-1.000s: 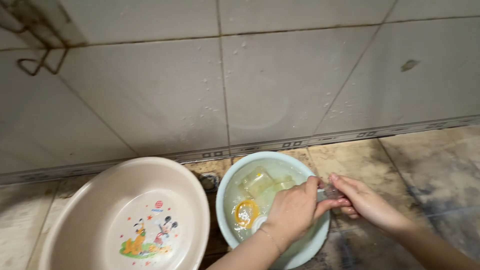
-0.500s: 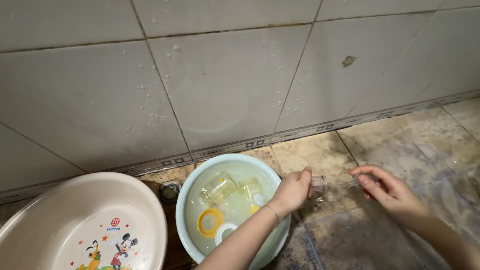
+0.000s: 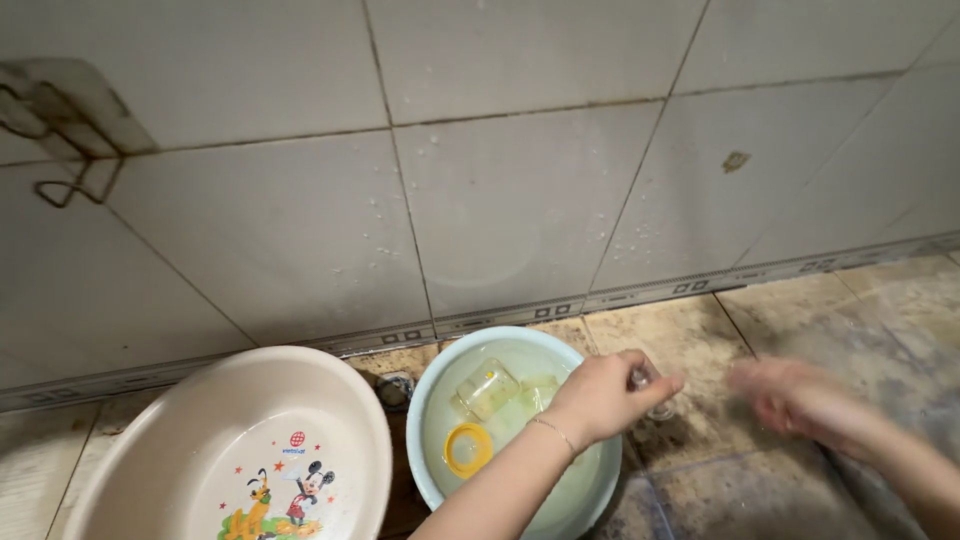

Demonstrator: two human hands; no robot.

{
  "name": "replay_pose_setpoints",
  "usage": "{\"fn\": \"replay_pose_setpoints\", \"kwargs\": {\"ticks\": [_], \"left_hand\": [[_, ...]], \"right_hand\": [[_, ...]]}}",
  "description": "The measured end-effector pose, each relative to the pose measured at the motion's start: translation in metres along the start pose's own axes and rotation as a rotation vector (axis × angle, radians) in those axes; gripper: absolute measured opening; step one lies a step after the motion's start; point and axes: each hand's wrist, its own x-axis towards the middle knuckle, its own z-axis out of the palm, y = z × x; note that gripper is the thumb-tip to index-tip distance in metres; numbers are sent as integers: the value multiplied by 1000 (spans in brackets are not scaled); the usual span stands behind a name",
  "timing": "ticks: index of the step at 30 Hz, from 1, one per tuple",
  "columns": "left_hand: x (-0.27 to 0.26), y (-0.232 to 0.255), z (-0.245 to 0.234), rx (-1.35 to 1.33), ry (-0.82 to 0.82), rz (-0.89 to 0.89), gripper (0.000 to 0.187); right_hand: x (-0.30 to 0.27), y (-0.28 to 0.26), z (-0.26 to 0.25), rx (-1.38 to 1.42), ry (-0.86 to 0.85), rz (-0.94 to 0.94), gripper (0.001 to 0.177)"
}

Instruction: Washing and rinsing baby bottles and their components in a basin

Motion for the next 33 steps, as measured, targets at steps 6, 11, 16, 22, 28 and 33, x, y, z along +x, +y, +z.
{"fn": "replay_pose_setpoints", "kwargs": {"ticks": [6,11,16,22,28,33], "left_hand": [[-16,4,-26,-21,93,70,45],[-11,52,-101,-546,143,-72,41],[-25,116,-172,-544,250,-23,47],[-30,192,-210,-486,430,119,54],[-32,237,-215,-232,360,223,45],[-17,235,-214,-312,266,211,43]], "right_hand": [[26,-2,23,26,151,-106,37],[-102,-202,59,534,-110,-311,32],[-182,-338,53,372,-178,-965,49],[-347,-471,128,-279,693,-1443,70],[-386,-506,122,-738,905,-1108,53],[-405,-523,101,-1045,539,-1129,40]]}}
